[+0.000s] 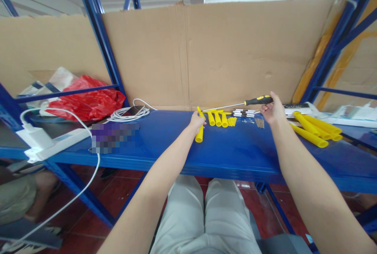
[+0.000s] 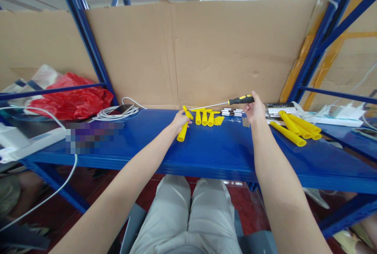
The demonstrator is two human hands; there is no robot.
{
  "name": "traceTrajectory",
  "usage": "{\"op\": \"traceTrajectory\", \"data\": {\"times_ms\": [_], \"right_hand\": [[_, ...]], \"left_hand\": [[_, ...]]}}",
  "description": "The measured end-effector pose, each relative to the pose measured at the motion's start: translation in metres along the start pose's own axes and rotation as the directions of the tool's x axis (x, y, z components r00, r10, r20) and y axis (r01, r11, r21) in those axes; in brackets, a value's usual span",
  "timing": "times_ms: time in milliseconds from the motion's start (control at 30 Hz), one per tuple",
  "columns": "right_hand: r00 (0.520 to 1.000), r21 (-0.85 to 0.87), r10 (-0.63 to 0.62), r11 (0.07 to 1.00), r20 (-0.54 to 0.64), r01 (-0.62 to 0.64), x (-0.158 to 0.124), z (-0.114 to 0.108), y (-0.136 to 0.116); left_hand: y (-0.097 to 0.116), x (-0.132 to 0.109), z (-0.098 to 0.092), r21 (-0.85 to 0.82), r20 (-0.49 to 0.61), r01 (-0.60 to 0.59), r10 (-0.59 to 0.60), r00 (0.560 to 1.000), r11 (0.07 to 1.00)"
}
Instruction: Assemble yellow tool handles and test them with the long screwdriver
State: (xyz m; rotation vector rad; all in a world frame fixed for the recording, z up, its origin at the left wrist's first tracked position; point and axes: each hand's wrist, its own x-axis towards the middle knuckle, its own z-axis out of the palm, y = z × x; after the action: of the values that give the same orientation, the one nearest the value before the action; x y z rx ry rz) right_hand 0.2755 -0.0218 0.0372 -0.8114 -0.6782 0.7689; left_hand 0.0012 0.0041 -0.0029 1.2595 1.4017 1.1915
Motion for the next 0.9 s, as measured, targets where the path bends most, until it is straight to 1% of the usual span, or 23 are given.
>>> {"op": "traceTrajectory", "data": {"times_ms": [100,233,333,433,500,633,733,833,900], "right_hand": [[0.999,0.079,0.008,0.997,-0.045,-0.005,-0.004,0.003,-0.001],[0.997,0.139,0.013,0.99,-0.08,-0.001,-0.012,0.005,-0.007],[0.99,0.187,0.042,0.982,-0.137,-0.016,-0.016,0.007,-0.011],[0.984,0.174,0.042,0.985,-0.174,-0.011,-0.015,0.009,-0.01],[0.985,0.138,0.015,0.99,-0.175,0.01,-0.013,0.01,-0.007],[0.994,0.061,-0.028,0.998,-0.104,0.034,-0.01,0.01,-0.001],[0.996,-0.025,-0.036,0.999,-0.08,0.034,-0.011,0.01,0.0],[0.998,-0.229,-0.004,0.973,-0.064,-0.011,-0.015,0.01,0.004],[0.995,-0.427,0.097,0.899,-0.034,-0.102,-0.018,0.01,0.008]], "left_hand": [[0.001,-0.002,0.001,-0.003,0.008,-0.004,0.004,1.0,1.0],[0.003,-0.004,0.002,-0.018,0.002,-0.03,0.03,1.0,0.999],[0.004,-0.004,0.0,-0.02,-0.059,-0.037,0.035,0.998,0.999],[0.003,-0.001,-0.002,-0.004,-0.119,-0.037,0.036,0.992,0.999],[0.002,0.001,-0.003,0.025,-0.135,-0.052,0.055,0.989,0.998],[-0.001,0.005,-0.001,0.077,-0.122,-0.07,0.079,0.989,0.995],[-0.004,0.009,0.0,0.095,-0.116,-0.067,0.078,0.99,0.993],[-0.008,0.014,0.001,0.127,-0.127,-0.095,0.112,0.986,0.987],[-0.01,0.016,0.001,0.144,-0.135,-0.125,0.145,0.98,0.982]]}}
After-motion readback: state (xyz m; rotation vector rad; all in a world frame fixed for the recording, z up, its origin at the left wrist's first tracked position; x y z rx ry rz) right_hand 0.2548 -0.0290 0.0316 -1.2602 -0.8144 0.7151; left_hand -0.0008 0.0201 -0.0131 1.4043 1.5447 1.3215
